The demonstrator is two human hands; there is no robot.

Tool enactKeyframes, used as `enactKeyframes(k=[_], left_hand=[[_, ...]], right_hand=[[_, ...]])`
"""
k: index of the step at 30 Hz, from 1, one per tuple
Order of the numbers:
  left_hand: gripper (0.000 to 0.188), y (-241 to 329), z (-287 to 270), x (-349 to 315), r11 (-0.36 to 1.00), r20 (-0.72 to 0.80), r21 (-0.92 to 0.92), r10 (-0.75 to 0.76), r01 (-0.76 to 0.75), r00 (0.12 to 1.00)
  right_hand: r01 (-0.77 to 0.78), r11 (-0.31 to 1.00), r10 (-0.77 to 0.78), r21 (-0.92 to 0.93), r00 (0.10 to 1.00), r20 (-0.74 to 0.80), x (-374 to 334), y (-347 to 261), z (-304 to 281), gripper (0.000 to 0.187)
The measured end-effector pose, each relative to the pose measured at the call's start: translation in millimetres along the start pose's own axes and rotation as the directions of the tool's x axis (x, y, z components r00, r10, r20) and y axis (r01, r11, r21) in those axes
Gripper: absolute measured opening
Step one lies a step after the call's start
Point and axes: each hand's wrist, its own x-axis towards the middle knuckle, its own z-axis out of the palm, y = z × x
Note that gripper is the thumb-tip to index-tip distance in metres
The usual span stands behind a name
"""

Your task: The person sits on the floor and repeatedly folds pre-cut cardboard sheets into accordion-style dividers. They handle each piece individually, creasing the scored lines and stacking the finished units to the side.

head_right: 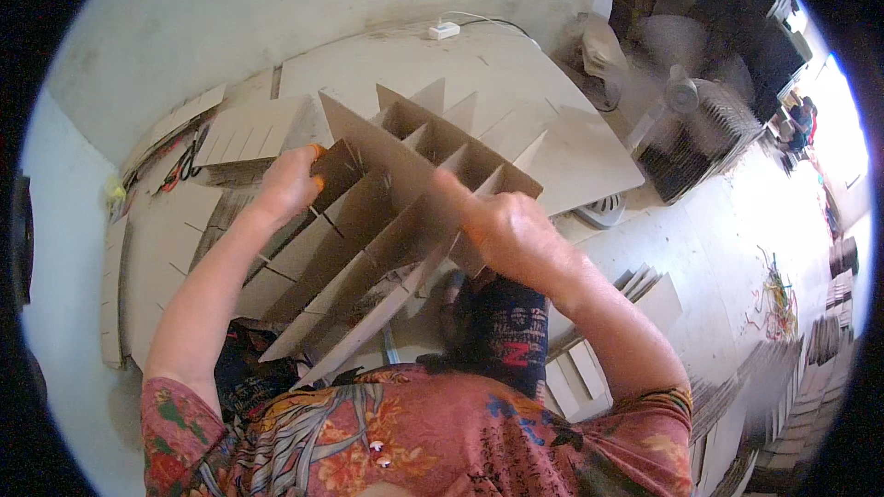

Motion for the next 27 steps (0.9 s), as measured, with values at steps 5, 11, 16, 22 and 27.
enactKeyframes(k=[5,11,16,22,27], left_hand=[[0.028,-8,-6,3,0.959,-0.009,-0.279,0.057,-0.058,0.998],[0.025,-43,-51,17,0.846,0.114,-0.521,-0.060,0.111,0.992],[0.027,-140,-40,19,0.952,0.013,-0.231,-0.206,0.203,0.979],[0.049,-200,17,17,0.983,-0.147,0.088,-0.147,0.161,0.978],[0.043,-210,48,53,0.920,-0.161,0.389,0.021,0.044,0.987]], right_hand=[[0.059,0.989,-0.054,-0.134,0.998,0.040,24,1,21,0.066],[0.142,0.986,-0.156,-0.092,0.973,-0.170,67,21,34,0.061],[-0.052,0.987,0.053,-0.151,0.999,0.004,87,33,44,0.060],[0.150,0.980,-0.193,-0.128,0.856,-0.480,72,13,44,0.041],[0.264,0.813,-0.180,0.520,0.962,-0.206,-10,-36,89,0.013]])
